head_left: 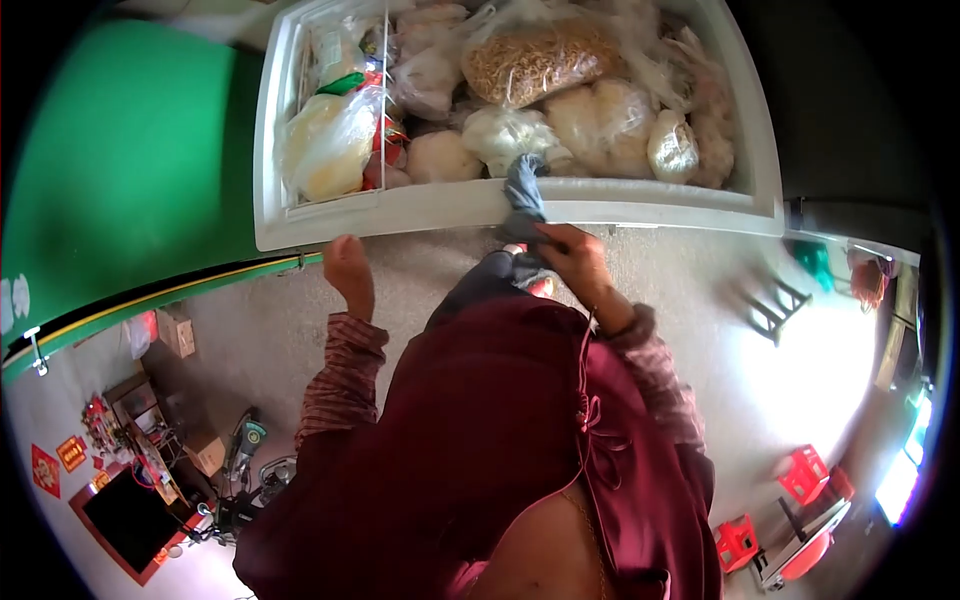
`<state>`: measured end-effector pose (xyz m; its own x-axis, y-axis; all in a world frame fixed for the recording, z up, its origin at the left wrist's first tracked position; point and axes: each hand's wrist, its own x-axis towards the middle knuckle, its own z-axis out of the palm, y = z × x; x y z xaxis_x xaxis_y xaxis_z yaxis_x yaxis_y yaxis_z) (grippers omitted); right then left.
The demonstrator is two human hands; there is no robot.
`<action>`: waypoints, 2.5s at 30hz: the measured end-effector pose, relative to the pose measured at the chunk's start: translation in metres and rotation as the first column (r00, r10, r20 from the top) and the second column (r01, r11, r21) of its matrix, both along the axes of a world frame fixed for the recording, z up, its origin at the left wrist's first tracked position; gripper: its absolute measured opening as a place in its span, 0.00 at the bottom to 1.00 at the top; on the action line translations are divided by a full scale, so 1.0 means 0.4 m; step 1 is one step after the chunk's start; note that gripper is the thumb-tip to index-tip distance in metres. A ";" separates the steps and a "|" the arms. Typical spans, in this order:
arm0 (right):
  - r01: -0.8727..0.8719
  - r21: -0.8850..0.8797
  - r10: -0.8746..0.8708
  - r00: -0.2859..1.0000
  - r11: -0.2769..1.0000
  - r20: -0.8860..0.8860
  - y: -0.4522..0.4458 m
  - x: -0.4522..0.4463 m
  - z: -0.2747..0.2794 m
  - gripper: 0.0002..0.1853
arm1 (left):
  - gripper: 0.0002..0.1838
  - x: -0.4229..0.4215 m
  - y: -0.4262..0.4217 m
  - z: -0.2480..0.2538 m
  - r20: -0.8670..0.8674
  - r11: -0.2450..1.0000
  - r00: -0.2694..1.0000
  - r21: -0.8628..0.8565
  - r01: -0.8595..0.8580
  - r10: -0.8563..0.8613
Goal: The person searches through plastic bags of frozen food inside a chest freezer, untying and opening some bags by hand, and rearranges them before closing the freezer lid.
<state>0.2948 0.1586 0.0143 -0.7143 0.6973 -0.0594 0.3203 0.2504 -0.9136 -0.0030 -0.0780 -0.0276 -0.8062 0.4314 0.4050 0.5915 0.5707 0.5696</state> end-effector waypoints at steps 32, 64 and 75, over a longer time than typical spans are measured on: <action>0.839 -0.032 -0.580 0.403 0.543 0.708 -0.608 0.683 -0.258 0.14 | 0.22 -0.377 0.347 0.030 0.005 0.519 0.949 -0.836 0.178 -0.316; 0.976 -0.016 -0.661 0.158 0.215 0.734 -0.903 0.566 -0.342 0.15 | 0.48 -0.421 1.395 1.431 -0.855 0.895 0.503 0.120 0.431 -0.128; 0.990 0.000 -0.687 0.099 0.142 0.720 -0.730 0.568 -0.108 0.11 | 0.54 -0.382 1.357 1.501 -0.734 0.909 0.538 -0.301 0.289 -0.414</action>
